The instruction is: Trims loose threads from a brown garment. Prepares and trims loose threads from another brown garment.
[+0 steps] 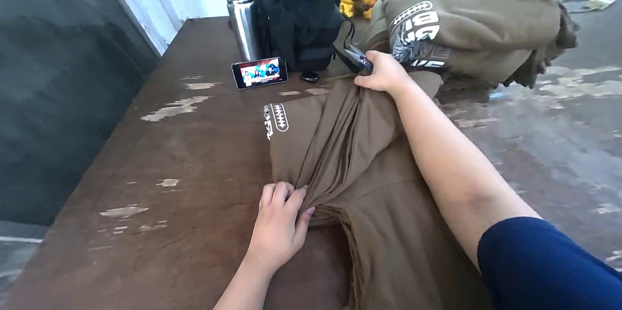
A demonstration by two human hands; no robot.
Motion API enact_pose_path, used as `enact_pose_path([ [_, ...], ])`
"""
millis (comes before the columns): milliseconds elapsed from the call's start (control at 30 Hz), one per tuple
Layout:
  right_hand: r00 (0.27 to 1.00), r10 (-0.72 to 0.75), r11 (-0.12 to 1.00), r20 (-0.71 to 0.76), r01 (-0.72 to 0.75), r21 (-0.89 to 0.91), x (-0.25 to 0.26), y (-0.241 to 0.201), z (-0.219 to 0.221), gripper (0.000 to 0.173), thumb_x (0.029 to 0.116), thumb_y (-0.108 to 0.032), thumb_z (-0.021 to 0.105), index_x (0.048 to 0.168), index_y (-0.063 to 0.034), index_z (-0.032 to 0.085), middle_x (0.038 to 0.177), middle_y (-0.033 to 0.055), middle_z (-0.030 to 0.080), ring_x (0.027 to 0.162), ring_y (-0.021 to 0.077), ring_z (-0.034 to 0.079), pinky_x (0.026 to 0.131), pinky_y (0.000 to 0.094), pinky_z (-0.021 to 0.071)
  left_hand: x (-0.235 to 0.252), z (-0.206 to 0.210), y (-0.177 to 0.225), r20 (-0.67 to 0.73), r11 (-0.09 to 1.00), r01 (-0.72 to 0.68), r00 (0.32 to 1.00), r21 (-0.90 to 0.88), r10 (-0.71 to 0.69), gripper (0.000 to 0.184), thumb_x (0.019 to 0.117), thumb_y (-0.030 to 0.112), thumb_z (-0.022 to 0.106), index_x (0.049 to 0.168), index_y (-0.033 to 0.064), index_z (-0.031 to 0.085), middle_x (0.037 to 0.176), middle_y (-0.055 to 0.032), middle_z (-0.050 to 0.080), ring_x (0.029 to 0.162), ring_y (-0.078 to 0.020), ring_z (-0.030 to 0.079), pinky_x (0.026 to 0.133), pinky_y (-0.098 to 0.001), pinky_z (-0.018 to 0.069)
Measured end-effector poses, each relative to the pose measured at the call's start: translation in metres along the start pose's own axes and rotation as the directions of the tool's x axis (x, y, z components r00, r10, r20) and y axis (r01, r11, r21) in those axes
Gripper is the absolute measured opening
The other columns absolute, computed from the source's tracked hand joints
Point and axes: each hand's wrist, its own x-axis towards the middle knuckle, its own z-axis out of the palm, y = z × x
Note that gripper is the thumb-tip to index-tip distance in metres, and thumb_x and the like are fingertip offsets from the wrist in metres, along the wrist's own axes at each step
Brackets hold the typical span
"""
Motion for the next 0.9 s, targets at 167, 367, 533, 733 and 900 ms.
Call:
enact_pose_path([
  [167, 0.911, -0.078, 0.991, -0.404, 0.115, 0.069, -0.014, -0.015, -0.02, 0.052, 0.082, -0.031, 0.071, 0.115, 0.0076, 0.06, 0.103, 0.0274, 0.065, 0.096, 0.0428, 0.065, 0.081, 0.0628, 0.0486, 0.0, -0.001, 0.0, 0.005, 1.0, 0.005, 1.0, -0.015, -0.005, 0.041, 0.1023, 0.041, 0.046, 0.112, 0.0115, 0.073, 0.104, -0.0104, 0.064, 0.106, -0.0318, 0.058, 0.091, -0.0429, 0.0491],
  [367, 0.944, -0.133, 0.988, -0.302, 0.149, 0.031, 0.011, -0.042, -0.031, 0.055, 0.0812, -0.029, 0.073, 0.122, 0.0044, 0.059, 0.111, 0.0272, 0.065, 0.104, 0.0432, 0.064, 0.086, 0.0642, 0.0481, 0.001, -0.001, -0.001, 0.004, 1.0, -0.018, 1.0, -0.023, 0.018, 0.039, 0.1023, 0.039, 0.047, 0.109, 0.0108, 0.072, 0.103, -0.0098, 0.063, 0.106, -0.0301, 0.058, 0.093, -0.0394, 0.0478],
  [533, 0.988, 0.068, 0.984, 0.14, -0.042, -0.176, 0.024, -0.039, 0.034, 0.048, 0.0983, -0.04, 0.06, 0.131, -0.0049, 0.062, 0.124, 0.0284, 0.065, 0.119, 0.0503, 0.06, 0.092, 0.0748, 0.0438, 0.0, -0.001, -0.001, 0.007, 0.999, -0.005, 1.0, -0.034, 0.005, 0.043, 0.1033, 0.039, 0.045, 0.113, 0.0075, 0.072, 0.106, -0.0119, 0.065, 0.109, -0.0328, 0.059, 0.097, -0.0432, 0.0473],
  [733, 0.842, -0.184, 0.981, -0.508, 0.124, -0.15, 0.001, -0.036, 0.026, 0.041, 0.099, -0.035, 0.057, 0.11, 0.003, 0.067, 0.125, 0.0265, 0.062, 0.122, 0.0486, 0.055, 0.093, 0.07, 0.0379, -0.001, 0.016, -0.004, -0.14, 0.998, -0.051, 0.989, -0.036, 0.045, 0.035, 0.1045, 0.035, 0.049, 0.136, 0.0349, 0.064, 0.107, -0.0138, 0.054, 0.105, -0.0271, 0.054, 0.094, -0.0349, 0.0448],
  [900, 0.796, -0.361, 0.912, -0.486, 0.411, -0.004, -0.1, -0.032, 0.028, 0.036, 0.1019, -0.028, 0.05, 0.101, 0.0053, 0.063, 0.11, 0.0271, 0.062, 0.107, 0.0452, 0.06, 0.082, 0.0629, 0.0434, 0.022, 0.032, 0.002, -0.138, 0.999, 0.008, 0.99, -0.048, -0.014, 0.034, 0.0986, 0.018, 0.054, 0.127, 0.0227, 0.072, 0.109, -0.0194, 0.057, 0.103, -0.0362, 0.056, 0.091, -0.0465, 0.0467],
])
